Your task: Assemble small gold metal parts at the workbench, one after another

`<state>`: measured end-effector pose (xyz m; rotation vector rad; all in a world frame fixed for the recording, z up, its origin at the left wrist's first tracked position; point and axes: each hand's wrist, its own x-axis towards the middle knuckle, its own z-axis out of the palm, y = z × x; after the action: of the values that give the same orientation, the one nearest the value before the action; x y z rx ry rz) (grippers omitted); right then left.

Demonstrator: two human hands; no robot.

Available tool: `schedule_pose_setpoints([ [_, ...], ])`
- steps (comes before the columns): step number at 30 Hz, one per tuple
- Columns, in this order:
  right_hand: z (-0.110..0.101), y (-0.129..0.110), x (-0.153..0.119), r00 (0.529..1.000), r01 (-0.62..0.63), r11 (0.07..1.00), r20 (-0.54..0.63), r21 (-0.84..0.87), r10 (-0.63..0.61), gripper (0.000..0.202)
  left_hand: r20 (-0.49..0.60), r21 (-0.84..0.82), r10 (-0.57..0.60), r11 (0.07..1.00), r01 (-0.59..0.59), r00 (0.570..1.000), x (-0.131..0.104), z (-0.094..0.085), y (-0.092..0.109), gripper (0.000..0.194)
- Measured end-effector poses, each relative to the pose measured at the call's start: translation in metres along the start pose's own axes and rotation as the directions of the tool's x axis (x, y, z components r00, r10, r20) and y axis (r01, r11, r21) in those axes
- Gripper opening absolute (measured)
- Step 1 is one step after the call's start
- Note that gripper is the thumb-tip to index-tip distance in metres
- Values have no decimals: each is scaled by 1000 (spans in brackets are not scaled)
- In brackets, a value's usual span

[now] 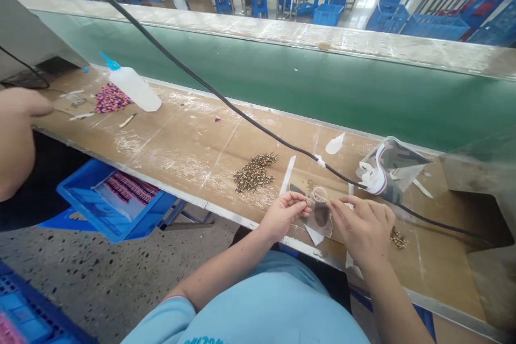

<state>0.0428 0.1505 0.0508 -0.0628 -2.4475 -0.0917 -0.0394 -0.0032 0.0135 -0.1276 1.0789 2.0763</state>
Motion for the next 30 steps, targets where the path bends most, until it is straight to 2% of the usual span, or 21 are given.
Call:
schedule_pose_setpoints([
  [3, 6, 0, 6, 998, 48, 998, 48, -41, -46, 13, 42, 32, 22, 999, -23, 999, 2, -4, -4, 38],
  [8, 10, 2, 10, 992, 107, 994, 63, -23, -106, 14, 81, 82, 37, 996, -44, 996, 4, -8, -8, 41],
  [15, 9, -1, 13, 991, 93, 994, 93, 50, -97, 13, 101, 84, 27, 996, -36, 994, 4, -9, -8, 42],
  [19, 11, 2, 14, 994, 90, 995, 60, 34, -92, 13, 111, 64, 17, 998, -24, 994, 4, -9, -7, 44],
  [23, 13, 5, 13, 990, 108, 993, 86, 50, -111, 14, 125, 62, 1, 998, -9, 992, 4, -10, -8, 41],
  [26, 14, 5, 12, 989, 90, 993, 111, 80, -99, 14, 140, 51, -3, 999, -4, 990, 4, -12, -9, 39],
  [30, 12, 8, 8, 995, -4, 986, 96, 165, -12, 14, 149, 42, -6, 999, -1, 989, 3, -13, -9, 39],
])
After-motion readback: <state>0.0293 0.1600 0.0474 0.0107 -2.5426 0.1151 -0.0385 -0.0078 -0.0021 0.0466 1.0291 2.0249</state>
